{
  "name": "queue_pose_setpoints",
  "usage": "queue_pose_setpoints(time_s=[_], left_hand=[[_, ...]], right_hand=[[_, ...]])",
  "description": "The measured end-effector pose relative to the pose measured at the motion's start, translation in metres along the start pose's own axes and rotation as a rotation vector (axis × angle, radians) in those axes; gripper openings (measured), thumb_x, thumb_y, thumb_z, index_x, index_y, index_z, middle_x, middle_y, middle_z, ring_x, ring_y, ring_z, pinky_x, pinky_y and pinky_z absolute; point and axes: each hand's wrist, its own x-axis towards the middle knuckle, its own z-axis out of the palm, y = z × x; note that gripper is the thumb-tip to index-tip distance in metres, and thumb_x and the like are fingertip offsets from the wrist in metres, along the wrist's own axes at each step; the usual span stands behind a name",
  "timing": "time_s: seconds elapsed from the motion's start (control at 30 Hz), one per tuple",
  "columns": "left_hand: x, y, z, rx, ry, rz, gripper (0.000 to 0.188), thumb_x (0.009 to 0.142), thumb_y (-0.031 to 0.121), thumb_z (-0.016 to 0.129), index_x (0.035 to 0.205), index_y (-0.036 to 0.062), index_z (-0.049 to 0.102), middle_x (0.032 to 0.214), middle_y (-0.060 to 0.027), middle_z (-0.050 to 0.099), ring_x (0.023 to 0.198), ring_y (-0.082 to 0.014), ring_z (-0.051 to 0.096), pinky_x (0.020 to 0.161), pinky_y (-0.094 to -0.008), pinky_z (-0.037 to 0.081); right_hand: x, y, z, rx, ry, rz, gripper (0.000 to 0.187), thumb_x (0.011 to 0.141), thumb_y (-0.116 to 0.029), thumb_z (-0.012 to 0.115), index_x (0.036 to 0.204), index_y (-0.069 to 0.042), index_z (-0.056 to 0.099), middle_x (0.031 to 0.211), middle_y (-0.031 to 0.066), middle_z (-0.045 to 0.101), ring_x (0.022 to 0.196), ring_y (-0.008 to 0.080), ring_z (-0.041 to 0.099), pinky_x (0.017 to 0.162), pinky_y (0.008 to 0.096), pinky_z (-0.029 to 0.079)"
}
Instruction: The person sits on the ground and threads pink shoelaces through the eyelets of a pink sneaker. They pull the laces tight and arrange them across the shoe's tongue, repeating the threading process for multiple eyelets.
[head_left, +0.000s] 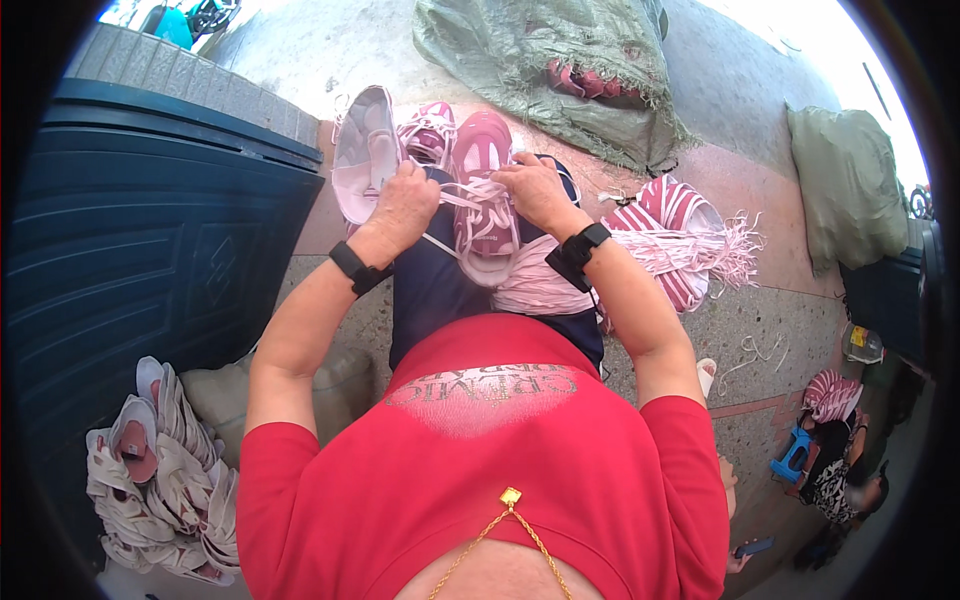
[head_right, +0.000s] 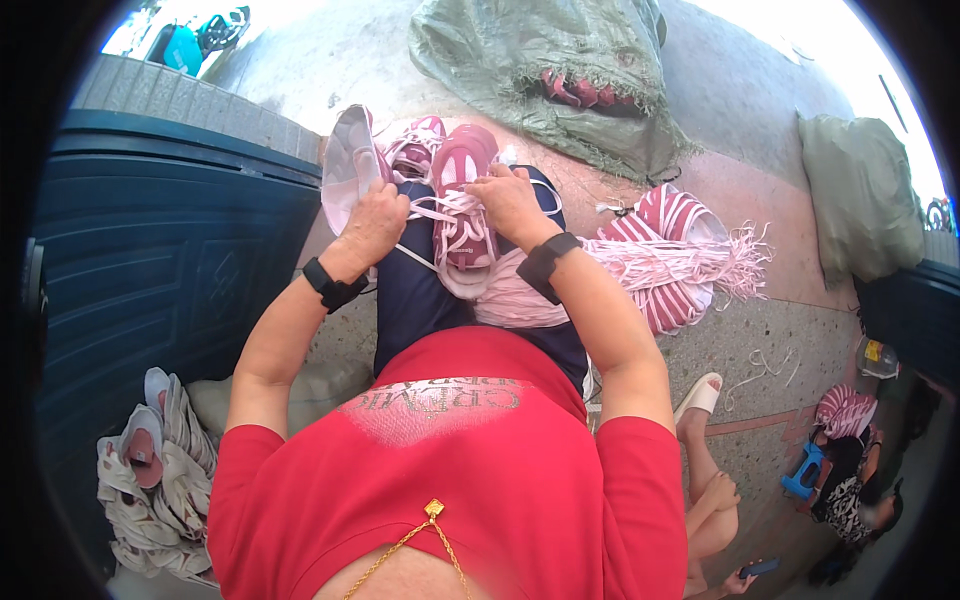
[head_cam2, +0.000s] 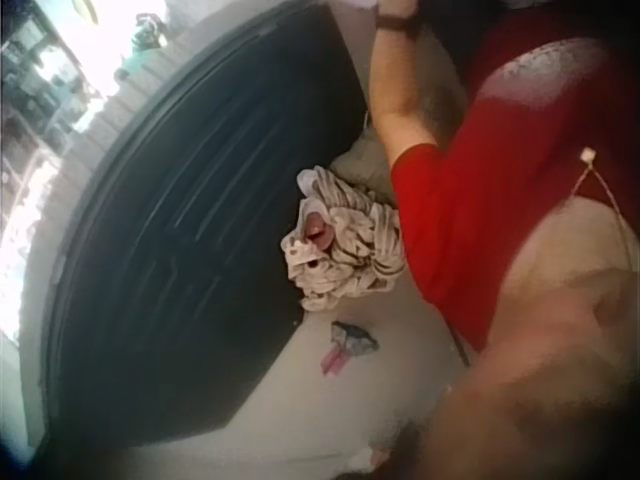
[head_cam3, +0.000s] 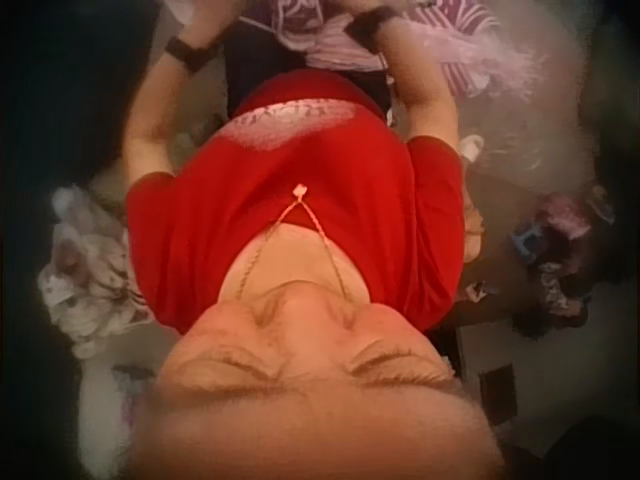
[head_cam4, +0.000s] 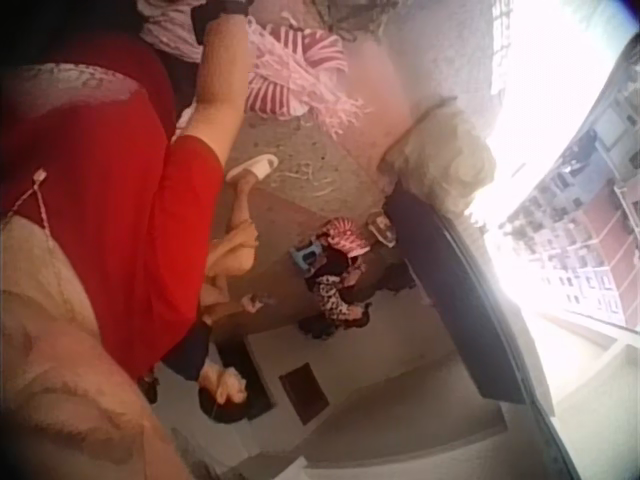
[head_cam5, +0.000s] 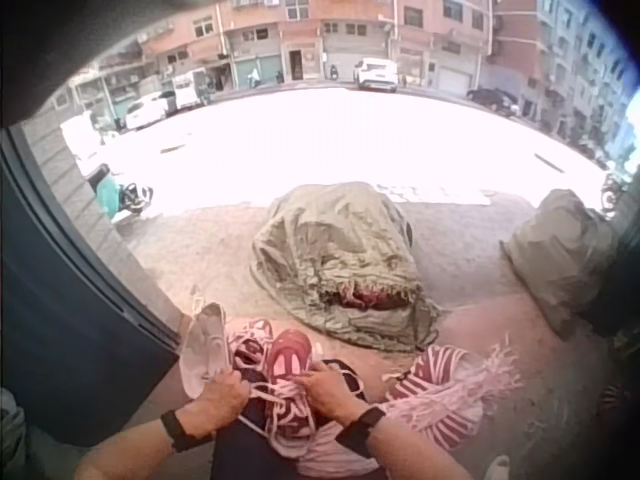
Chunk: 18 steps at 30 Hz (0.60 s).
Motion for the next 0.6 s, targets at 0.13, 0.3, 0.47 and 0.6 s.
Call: queue_pose_setpoints(time_s=[0.13,0.3,0.47,0.6], left_hand=[[-0.028,-0.020,-0.016,0.011,0.073,-0.127,0.009,0.071,0.009,0.058,0.075,0.0013,0.057,0.080,-0.0153,0.055,0.085,-0.0328,0.053,0.071,-0.0420,0.048],[-0.054,-0.048,-0.026,0.139,0.265,-0.394,0.011,0.076,0.013,0.056,0.083,0.0036,0.055,0.086,-0.0114,0.055,0.086,-0.0301,0.053,0.072,-0.0414,0.047],[-0.094,-0.119,-0.031,0.305,0.743,-0.702,0.013,0.084,0.012,0.049,0.090,0.0016,0.054,0.089,-0.0157,0.055,0.089,-0.0341,0.052,0.079,-0.0437,0.043],[-0.148,-0.178,-0.049,-0.107,1.124,-1.192,0.020,0.089,0.011,0.044,0.094,-0.0041,0.056,0.097,-0.0189,0.060,0.093,-0.0296,0.058,0.079,-0.0405,0.047]], right_hand=[[0.010,0.002,-0.010,-0.309,-0.208,-0.131,0.011,0.076,-0.012,0.059,0.079,-0.015,0.069,0.073,0.0021,0.063,0.093,0.0182,0.057,0.093,0.0472,0.035],[0.007,-0.002,-0.015,-0.482,-0.092,-0.098,0.009,0.077,-0.012,0.056,0.079,-0.012,0.065,0.067,0.0032,0.063,0.090,0.0197,0.060,0.091,0.0451,0.037],[-0.007,-0.001,0.005,-0.341,0.102,0.232,0.011,0.079,-0.015,0.053,0.084,-0.010,0.062,0.074,0.0058,0.065,0.089,0.0233,0.058,0.085,0.0426,0.037],[-0.025,-0.006,0.018,-0.122,0.237,0.343,0.014,0.077,-0.020,0.056,0.080,-0.010,0.065,0.088,0.0048,0.064,0.093,0.0234,0.053,0.080,0.0424,0.034]])
